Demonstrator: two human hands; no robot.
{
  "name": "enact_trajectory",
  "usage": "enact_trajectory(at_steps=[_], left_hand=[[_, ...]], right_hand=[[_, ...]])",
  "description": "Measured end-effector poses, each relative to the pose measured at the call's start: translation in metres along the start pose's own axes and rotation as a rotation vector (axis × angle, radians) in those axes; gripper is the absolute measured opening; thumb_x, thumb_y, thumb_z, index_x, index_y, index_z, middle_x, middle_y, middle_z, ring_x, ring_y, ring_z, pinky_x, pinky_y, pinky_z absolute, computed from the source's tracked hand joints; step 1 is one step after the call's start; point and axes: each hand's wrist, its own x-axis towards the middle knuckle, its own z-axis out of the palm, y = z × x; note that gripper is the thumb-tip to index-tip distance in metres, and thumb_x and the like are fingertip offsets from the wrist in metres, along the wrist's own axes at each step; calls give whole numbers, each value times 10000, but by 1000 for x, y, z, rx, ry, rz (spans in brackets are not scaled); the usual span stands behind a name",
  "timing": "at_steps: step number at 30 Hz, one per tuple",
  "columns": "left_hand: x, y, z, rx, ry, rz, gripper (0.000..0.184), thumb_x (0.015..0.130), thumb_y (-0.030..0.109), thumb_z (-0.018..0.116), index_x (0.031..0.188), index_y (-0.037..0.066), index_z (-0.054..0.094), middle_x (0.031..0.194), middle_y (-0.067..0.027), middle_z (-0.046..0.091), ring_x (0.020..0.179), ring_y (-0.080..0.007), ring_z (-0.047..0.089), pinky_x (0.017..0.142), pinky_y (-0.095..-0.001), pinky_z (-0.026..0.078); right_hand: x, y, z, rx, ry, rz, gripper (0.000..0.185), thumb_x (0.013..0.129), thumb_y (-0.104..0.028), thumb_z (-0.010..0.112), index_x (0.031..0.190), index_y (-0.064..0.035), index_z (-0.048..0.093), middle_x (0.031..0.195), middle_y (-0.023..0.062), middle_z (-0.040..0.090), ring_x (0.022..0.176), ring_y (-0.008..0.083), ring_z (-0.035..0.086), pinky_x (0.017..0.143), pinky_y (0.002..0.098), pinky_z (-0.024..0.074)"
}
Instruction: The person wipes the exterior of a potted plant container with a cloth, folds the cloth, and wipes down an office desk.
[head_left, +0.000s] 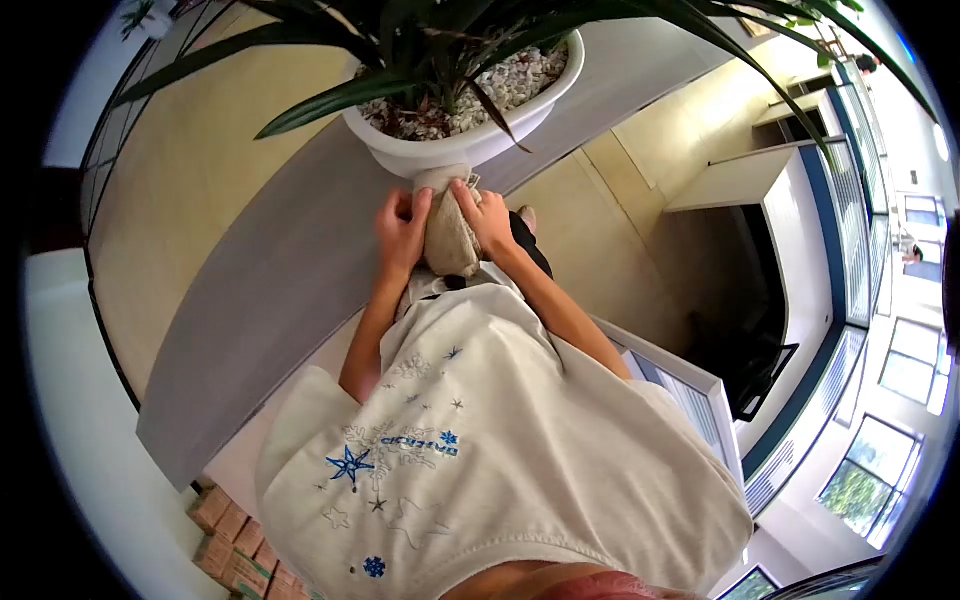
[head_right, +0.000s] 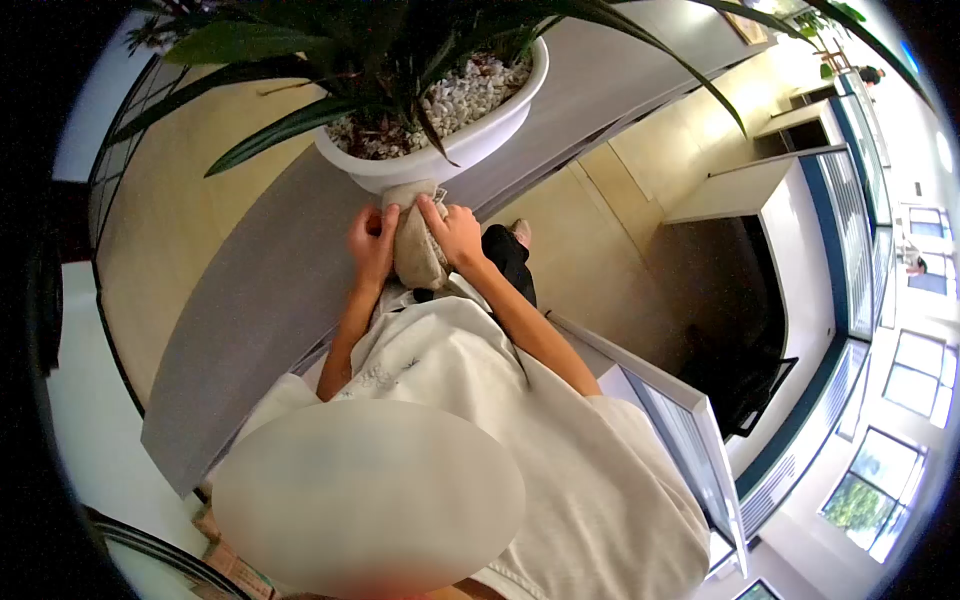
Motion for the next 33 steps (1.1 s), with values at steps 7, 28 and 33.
enact_trajectory(at_steps=[7, 28, 33], left_hand=[[-2, 44, -13, -89, 67, 286, 271, 953, 236, 772, 890, 17, 627, 760, -31, 634, 693, -107, 573, 630, -285, 457], [6, 14, 13, -94, -104, -12, 342, 1002, 300, 738, 892, -20, 689, 707, -43, 676, 647, -97, 568, 609, -287, 475], [6, -9, 18, 10, -203, -107, 410, 986, 335, 748, 804, -19, 653, 628, -42, 603, 612, -101, 526, 560, -300, 424]], right_hand=[[-20, -66, -38, 318, 39, -428, 660, 929, -529, 658, 689, 84, 608, 596, 271, 536, 544, 421, 547, 577, 494, 456], [7, -20, -32, -106, 22, 5, 797, 980, -676, 559, 840, 95, 702, 745, 334, 635, 803, 493, 674, 757, 550, 489], [6, 25, -18, 67, -9, 89, 848, 998, -685, 525, 816, 130, 674, 686, 304, 620, 709, 461, 654, 746, 537, 493]])
